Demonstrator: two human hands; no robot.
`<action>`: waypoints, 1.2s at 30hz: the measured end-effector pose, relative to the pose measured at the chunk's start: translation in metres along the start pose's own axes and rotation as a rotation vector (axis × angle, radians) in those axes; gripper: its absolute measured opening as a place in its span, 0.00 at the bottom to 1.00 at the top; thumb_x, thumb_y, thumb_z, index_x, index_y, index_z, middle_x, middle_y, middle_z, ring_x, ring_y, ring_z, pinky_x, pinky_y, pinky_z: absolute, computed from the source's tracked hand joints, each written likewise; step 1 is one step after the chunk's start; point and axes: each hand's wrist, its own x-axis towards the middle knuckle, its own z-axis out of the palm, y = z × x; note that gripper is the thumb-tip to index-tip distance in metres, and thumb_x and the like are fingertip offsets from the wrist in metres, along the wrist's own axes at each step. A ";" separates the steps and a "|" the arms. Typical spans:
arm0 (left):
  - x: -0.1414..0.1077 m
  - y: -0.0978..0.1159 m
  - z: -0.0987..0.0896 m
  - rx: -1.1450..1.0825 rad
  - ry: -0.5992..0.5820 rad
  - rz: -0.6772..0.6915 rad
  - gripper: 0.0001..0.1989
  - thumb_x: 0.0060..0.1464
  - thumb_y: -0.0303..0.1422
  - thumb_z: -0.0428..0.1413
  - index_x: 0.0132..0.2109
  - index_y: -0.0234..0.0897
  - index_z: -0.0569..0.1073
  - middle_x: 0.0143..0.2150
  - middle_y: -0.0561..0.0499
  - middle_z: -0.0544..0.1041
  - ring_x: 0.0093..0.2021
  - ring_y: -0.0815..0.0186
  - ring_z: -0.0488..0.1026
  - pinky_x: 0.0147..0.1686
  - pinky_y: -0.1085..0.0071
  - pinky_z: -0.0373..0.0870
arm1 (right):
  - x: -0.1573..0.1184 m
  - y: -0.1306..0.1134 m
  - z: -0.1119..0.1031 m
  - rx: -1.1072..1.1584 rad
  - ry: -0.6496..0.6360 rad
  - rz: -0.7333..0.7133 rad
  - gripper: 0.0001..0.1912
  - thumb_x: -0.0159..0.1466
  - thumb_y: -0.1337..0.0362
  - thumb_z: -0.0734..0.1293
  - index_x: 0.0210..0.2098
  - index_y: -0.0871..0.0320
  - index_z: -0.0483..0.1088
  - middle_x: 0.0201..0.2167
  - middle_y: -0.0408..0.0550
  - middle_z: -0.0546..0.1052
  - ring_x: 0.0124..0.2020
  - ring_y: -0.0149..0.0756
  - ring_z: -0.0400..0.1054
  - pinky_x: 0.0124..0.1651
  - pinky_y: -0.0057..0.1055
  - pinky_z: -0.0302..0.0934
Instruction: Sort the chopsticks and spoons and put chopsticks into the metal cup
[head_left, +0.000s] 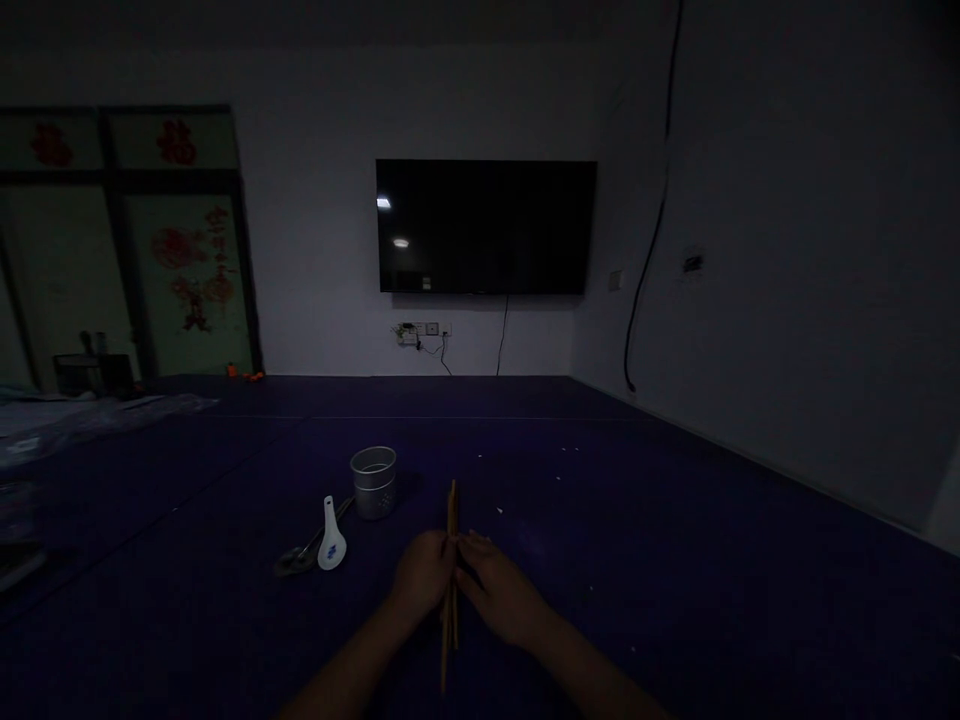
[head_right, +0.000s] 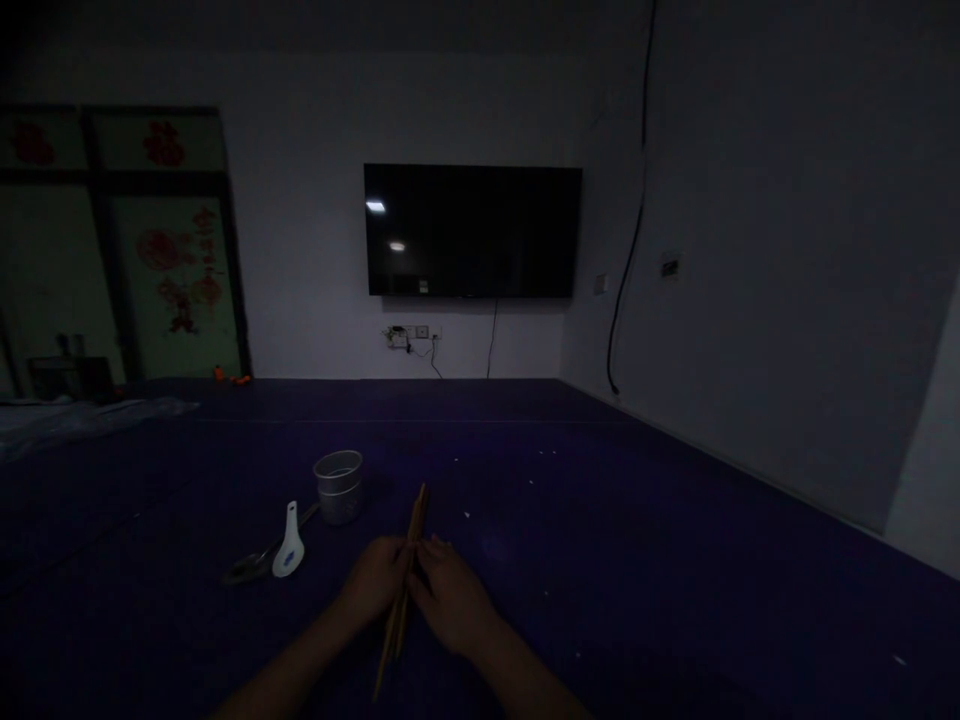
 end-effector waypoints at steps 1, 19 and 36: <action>-0.001 0.002 0.000 0.044 -0.004 -0.003 0.17 0.59 0.35 0.45 0.40 0.34 0.78 0.40 0.43 0.80 0.43 0.61 0.75 0.40 0.74 0.64 | 0.000 0.000 0.000 0.000 -0.005 -0.007 0.24 0.68 0.57 0.56 0.60 0.60 0.63 0.60 0.56 0.65 0.63 0.46 0.54 0.65 0.46 0.45; -0.008 0.009 -0.008 0.435 -0.001 -0.052 0.16 0.61 0.34 0.44 0.43 0.35 0.76 0.40 0.40 0.79 0.43 0.57 0.76 0.40 0.68 0.67 | -0.002 0.001 0.004 -0.005 0.021 0.014 0.26 0.67 0.57 0.57 0.62 0.60 0.60 0.62 0.55 0.63 0.64 0.45 0.52 0.65 0.45 0.45; -0.005 0.006 -0.012 0.433 0.015 -0.078 0.16 0.60 0.33 0.44 0.42 0.36 0.76 0.42 0.40 0.79 0.41 0.60 0.77 0.36 0.72 0.66 | -0.002 -0.002 0.001 0.034 0.002 -0.038 0.25 0.66 0.57 0.59 0.62 0.55 0.61 0.63 0.52 0.62 0.64 0.45 0.52 0.64 0.45 0.46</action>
